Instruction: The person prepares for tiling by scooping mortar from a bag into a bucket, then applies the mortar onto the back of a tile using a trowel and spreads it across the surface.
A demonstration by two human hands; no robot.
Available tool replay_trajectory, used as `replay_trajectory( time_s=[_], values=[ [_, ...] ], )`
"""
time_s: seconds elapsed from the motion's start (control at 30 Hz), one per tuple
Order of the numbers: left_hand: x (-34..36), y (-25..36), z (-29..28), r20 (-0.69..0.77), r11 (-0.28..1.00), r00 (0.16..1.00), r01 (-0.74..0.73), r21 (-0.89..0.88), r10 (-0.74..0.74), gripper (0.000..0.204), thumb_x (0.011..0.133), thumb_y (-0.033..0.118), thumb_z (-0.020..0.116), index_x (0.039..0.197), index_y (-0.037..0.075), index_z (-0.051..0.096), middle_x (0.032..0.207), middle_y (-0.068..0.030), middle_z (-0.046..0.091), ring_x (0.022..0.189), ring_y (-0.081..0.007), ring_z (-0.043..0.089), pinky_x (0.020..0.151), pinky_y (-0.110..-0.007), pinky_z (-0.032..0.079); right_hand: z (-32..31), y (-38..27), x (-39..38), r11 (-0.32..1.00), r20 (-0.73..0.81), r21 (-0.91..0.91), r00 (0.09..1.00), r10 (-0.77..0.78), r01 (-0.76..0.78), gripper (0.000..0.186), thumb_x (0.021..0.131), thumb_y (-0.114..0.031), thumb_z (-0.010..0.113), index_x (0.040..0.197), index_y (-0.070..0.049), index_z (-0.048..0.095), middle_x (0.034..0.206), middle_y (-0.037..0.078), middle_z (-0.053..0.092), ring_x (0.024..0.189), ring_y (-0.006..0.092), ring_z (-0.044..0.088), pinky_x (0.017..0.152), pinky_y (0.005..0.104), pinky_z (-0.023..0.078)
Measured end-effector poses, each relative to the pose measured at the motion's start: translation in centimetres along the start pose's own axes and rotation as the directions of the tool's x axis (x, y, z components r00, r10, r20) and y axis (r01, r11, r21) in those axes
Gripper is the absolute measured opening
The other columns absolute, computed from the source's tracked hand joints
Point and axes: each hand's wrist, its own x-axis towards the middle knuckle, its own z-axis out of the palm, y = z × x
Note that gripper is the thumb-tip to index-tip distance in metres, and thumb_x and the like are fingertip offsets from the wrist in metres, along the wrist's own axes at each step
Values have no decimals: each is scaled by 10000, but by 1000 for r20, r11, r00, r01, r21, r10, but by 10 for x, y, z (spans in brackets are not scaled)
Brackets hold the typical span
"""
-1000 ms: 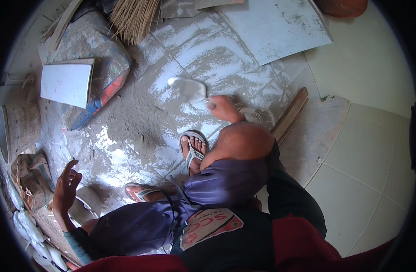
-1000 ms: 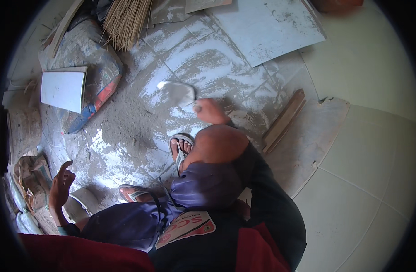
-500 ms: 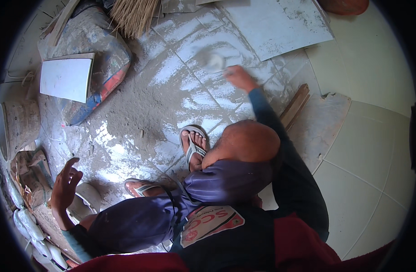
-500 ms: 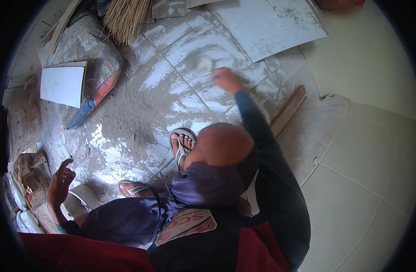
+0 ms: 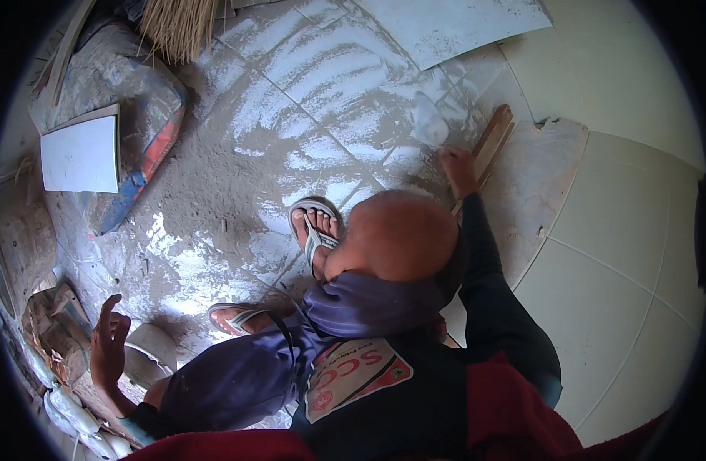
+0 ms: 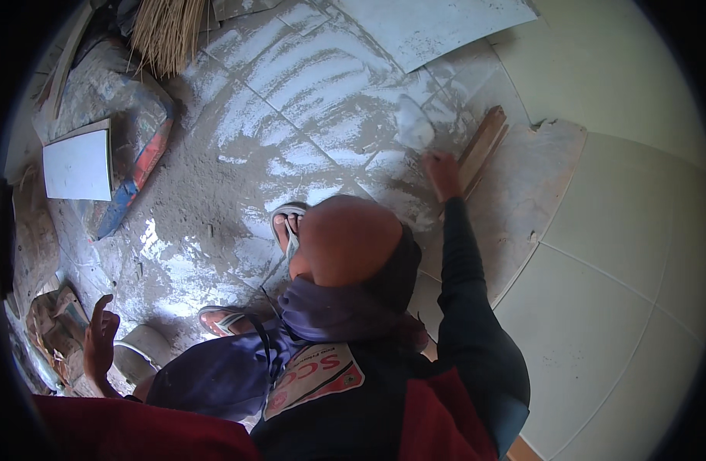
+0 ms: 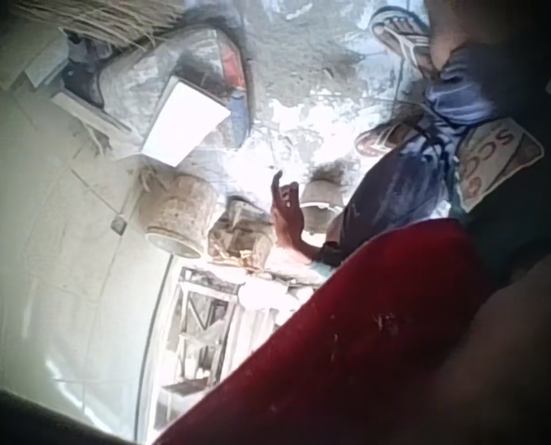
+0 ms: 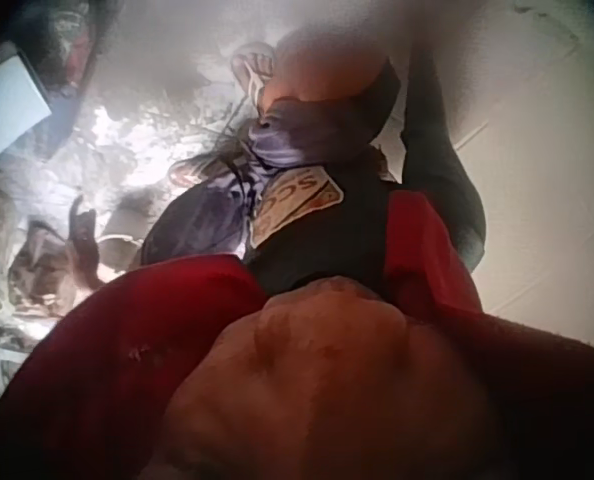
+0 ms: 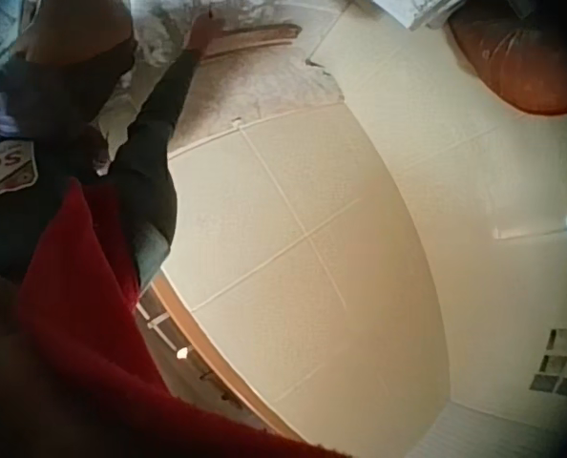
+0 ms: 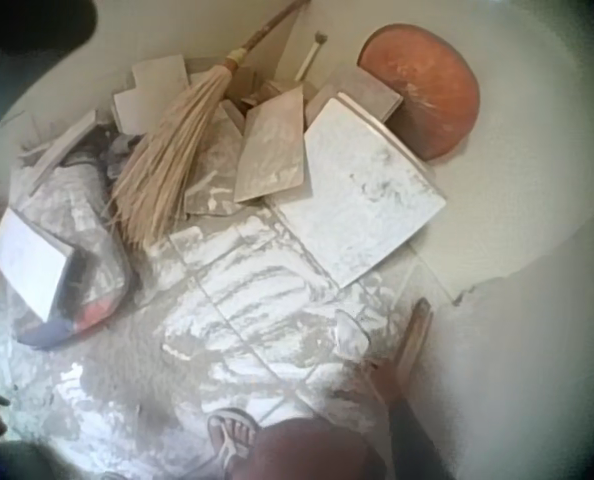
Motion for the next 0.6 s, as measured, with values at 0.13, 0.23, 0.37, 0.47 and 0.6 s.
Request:
replay_trajectory(
  time_s=[0.13, 0.23, 0.37, 0.47, 0.6],
  values=[
    [22, 3, -2, 5, 998, 999, -49, 42, 49, 392, 924, 170, 518, 1304, 88, 463, 827, -116, 580, 785, -218, 563, 765, -372, 457, 89, -58, -39, 876, 35, 174, 886, -463, 450, 180, 803, -161, 610, 733, 4, 598, 591, 185, 525, 525, 244, 517, 508, 382, 402],
    [29, 18, -4, 10, 992, 992, -124, -2, 124, 403, 920, 95, 524, 1316, 76, 454, 812, -96, 566, 772, -188, 547, 754, -331, 457, 121, -123, -69, 832, 125, 346, 858, -499, 434, 199, 819, -170, 625, 726, -10, 552, 586, 176, 467, 527, 250, 416, 515, 411, 366],
    [19, 2, -8, 29, 984, 988, -151, 91, 149, 426, 923, 69, 507, 1341, 91, 428, 818, -90, 564, 762, -179, 536, 731, -330, 455, 78, -80, -59, 938, -25, 104, 943, -330, 331, 211, 832, -194, 606, 730, -14, 568, 625, 180, 528, 550, 244, 498, 532, 404, 401],
    [12, 7, -8, 46, 993, 998, -55, 106, 50, 423, 932, 110, 501, 1348, 107, 424, 828, -93, 562, 771, -191, 537, 739, -353, 451, 5, -6, -63, 997, -218, -75, 975, -33, 17, 209, 827, -214, 604, 798, -9, 636, 655, 169, 593, 600, 202, 581, 573, 383, 455],
    [21, 9, -4, 59, 993, 998, -43, 106, 37, 427, 934, 197, 509, 1346, 121, 430, 861, -121, 571, 800, -229, 544, 760, -392, 445, -14, 45, -88, 971, -83, 84, 970, 229, -222, 219, 820, -204, 597, 794, 13, 616, 662, 207, 574, 586, 289, 560, 582, 406, 443]
  ],
)
